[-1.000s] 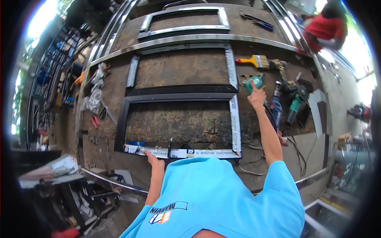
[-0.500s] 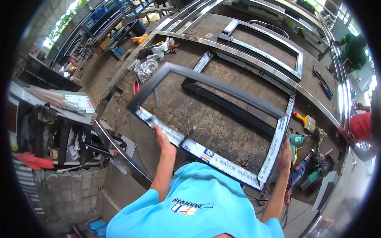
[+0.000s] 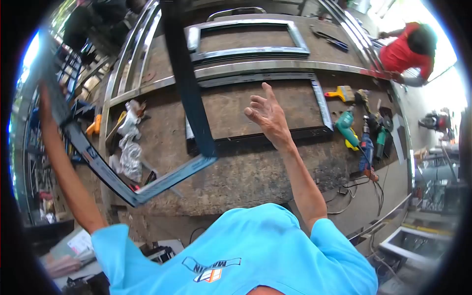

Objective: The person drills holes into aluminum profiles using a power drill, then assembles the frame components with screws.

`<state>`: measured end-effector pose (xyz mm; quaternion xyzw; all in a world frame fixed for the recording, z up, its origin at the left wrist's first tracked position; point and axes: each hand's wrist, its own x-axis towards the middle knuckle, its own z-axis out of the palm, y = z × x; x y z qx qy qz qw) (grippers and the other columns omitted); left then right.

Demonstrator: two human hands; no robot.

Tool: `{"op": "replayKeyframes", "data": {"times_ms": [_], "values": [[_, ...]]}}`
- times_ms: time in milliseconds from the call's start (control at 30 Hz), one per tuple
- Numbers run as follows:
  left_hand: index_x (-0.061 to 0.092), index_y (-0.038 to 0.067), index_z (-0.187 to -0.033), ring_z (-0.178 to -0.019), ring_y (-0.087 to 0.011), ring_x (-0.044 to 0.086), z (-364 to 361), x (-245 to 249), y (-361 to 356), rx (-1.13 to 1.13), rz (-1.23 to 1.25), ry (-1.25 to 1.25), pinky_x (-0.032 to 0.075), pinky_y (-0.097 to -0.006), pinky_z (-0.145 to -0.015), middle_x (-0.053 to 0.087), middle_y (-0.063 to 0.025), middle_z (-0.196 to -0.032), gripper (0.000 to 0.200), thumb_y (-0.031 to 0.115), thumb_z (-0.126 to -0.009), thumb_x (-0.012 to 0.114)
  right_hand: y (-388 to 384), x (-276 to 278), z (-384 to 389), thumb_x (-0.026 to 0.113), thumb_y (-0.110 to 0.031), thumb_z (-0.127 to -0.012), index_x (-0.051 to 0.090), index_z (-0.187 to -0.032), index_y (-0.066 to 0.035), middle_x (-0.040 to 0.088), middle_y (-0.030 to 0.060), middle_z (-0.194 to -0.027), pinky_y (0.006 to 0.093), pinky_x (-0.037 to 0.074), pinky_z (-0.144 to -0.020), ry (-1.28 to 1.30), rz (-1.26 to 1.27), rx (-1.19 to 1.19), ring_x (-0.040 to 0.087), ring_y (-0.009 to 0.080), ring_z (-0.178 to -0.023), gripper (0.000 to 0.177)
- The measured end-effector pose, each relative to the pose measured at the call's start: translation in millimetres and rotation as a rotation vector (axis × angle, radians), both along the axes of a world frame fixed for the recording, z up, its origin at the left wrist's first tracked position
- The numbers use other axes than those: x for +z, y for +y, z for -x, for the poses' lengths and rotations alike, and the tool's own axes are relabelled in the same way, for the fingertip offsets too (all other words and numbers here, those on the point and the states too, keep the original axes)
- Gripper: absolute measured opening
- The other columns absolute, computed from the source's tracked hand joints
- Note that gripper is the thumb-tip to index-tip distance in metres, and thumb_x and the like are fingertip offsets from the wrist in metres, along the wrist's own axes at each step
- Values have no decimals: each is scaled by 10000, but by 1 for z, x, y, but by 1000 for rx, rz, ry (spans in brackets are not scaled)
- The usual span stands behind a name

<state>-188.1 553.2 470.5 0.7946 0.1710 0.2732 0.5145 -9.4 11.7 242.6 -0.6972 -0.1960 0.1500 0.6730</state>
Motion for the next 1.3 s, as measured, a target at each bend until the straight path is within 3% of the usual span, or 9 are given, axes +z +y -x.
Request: {"op": "replayKeyframes", "data": {"times_ms": [200,500,567,667,833,900,1000,1133,1300], "values": [[564,0,-1143,-912,-187,616,-37,-42,23,-263,-165,393,491,-302,-771,647,-126,-957,487,433,-951,451,127,-35,95,722,-326,-807,187,-1408,-47,464,252,-1262,424,504,-862,638,-383,370,549,315,-1094,852],[530,7,-1228,-805,-447,564,49,-329,227,-89,-1257,395,430,-509,-724,604,-278,-896,375,228,-977,360,231,-142,192,617,-243,-893,183,-1388,-37,544,174,-1144,451,571,-670,1001,-252,550,612,278,-978,690],[538,10,-1227,-854,-473,565,60,-328,193,136,-602,861,422,-530,-752,606,-290,-898,432,325,-982,373,250,-144,178,643,-219,-862,273,-1361,-13,576,184,-1108,442,552,-730,1010,-110,500,619,276,-963,655],[577,7,-1188,-924,-430,585,98,-388,218,195,-751,1036,427,-493,-805,611,-292,-940,569,483,-969,356,297,-221,186,657,-178,-821,411,-1284,17,597,216,-1097,409,521,-809,524,71,433,623,288,-978,559],[464,39,-1329,-1129,-385,518,146,-480,270,213,-654,625,390,-416,-948,560,-256,-1205,628,524,-964,302,300,-234,174,704,-226,-720,483,-1250,38,616,236,-1111,401,512,-803,646,163,544,628,315,-1000,632],[474,15,-1312,-1154,-380,501,150,-471,267,370,-642,1013,374,-414,-968,536,-248,-1246,671,553,-953,297,266,-203,146,693,-169,-688,497,-1241,9,629,225,-1070,424,524,-773,240,235,707,634,341,-956,613],[507,-15,-1263,-1155,-406,486,137,-443,233,544,-460,967,365,-426,-969,547,-254,-1225,706,577,-940,299,172,-165,86,650,-117,-587,543,-984,-34,609,170,-793,491,502,-680,-400,590,273,621,363,-792,419],[576,-36,-1167,-1034,-398,559,67,-430,175,643,-735,697,424,-406,-899,587,-264,-1140,555,456,-931,477,27,-204,25,621,-191,-764,470,-1233,-67,522,183,-1114,587,295,-952,-857,1331,-136,431,390,-1149,508],[473,-62,-1264,-1188,-358,477,-64,-386,-170,-28,-523,298,355,-395,-1015,510,-248,-1263,702,387,-778,707,-19,-213,12,499,-130,-845,579,-1088,-96,545,150,-1071,501,344,-967,-763,1383,80,505,314,-1087,258]]}}
